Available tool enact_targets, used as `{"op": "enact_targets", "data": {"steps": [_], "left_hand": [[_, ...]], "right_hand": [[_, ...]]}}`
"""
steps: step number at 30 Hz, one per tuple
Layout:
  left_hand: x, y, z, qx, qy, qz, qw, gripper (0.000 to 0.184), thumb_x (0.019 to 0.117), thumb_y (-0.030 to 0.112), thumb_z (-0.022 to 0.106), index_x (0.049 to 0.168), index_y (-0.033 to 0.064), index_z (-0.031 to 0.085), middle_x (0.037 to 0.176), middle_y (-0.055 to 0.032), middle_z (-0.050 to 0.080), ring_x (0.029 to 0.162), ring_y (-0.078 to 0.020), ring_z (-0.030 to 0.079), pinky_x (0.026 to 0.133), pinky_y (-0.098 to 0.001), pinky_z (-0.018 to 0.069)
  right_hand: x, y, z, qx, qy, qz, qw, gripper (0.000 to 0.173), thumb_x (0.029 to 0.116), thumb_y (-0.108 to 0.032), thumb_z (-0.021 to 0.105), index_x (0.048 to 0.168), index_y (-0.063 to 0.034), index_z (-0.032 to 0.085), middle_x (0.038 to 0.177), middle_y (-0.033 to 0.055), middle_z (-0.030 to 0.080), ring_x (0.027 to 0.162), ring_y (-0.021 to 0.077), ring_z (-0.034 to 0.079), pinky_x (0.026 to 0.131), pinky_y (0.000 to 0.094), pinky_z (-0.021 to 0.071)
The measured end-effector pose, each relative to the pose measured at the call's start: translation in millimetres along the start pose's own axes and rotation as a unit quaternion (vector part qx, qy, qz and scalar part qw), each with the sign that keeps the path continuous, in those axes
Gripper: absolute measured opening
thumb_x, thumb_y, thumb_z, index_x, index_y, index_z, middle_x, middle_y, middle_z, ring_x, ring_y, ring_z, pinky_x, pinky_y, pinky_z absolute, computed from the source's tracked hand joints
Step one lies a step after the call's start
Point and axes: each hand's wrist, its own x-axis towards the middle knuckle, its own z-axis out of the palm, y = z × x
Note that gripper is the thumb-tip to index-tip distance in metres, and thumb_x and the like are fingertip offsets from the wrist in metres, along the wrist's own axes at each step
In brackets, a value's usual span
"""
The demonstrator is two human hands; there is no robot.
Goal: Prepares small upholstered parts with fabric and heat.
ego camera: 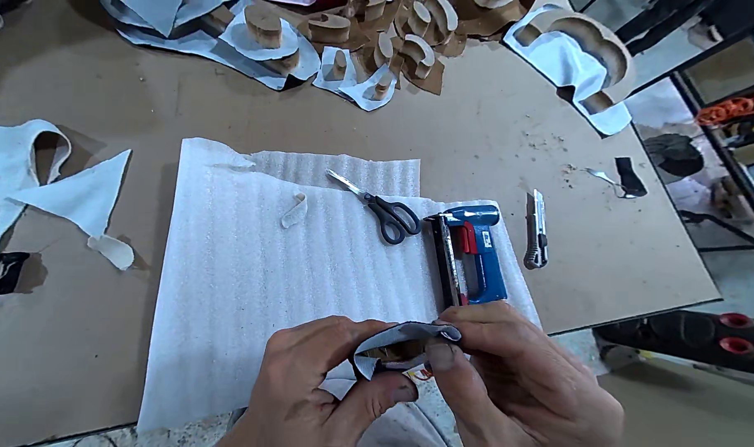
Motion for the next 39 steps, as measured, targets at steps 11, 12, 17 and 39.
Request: {"op": "enact_targets", "data": {"steps": [11,12,17,39], "left_hand": [[-1.7,-4.1,1.8,0.040,-0.036,-0.066,0.996,0.086,0.0843,0.041,0.083,0.154,0.0160,0.039,0.129,-0.0040,0.063,0.110,-0.0123,0.066,0.095,-0.0317,0.0584],[-2.4,-5.2,5.3,0.072,-0.007,-0.064,0.995,0.084,0.0838,0.034,0.084,0.154,0.0187,0.040,0.126,-0.0030,0.064,0.108,-0.0136,0.067,0.093,-0.0331,0.0597],[-1.2,-9.4,7.1,0.230,0.050,0.045,0.971,0.065,0.0873,0.023,0.080,0.144,0.0286,0.048,0.147,-0.0010,0.051,0.123,-0.0169,0.061,0.097,-0.0352,0.0578],[7.5,2.9,5.3,0.164,0.040,0.140,0.976,0.008,0.0993,0.021,0.068,0.104,0.0147,0.068,0.127,0.0004,0.062,0.116,-0.0063,0.063,0.097,-0.0207,0.0566]], "right_hand": [[0.4,6.0,1.9,0.061,0.040,0.088,0.993,0.008,0.0937,-0.019,0.074,0.093,-0.0121,0.070,0.082,-0.0030,0.070,0.064,0.0050,0.068,0.057,0.0197,0.0614],[-0.2,8.9,3.1,0.067,0.042,0.094,0.992,0.007,0.0934,-0.018,0.074,0.093,-0.0115,0.071,0.081,-0.0020,0.070,0.064,0.0062,0.068,0.056,0.0209,0.0617],[-5.1,16.5,13.7,0.120,0.019,0.126,0.984,0.009,0.0968,-0.016,0.070,0.093,-0.0079,0.070,0.079,0.0016,0.071,0.064,0.0085,0.068,0.058,0.0229,0.0616],[-5.7,23.7,-5.3,0.323,-0.140,0.063,0.934,0.034,0.0925,-0.014,0.076,0.124,-0.0119,0.065,0.113,0.0007,0.068,0.098,0.0055,0.068,0.084,0.0209,0.0598]]}}
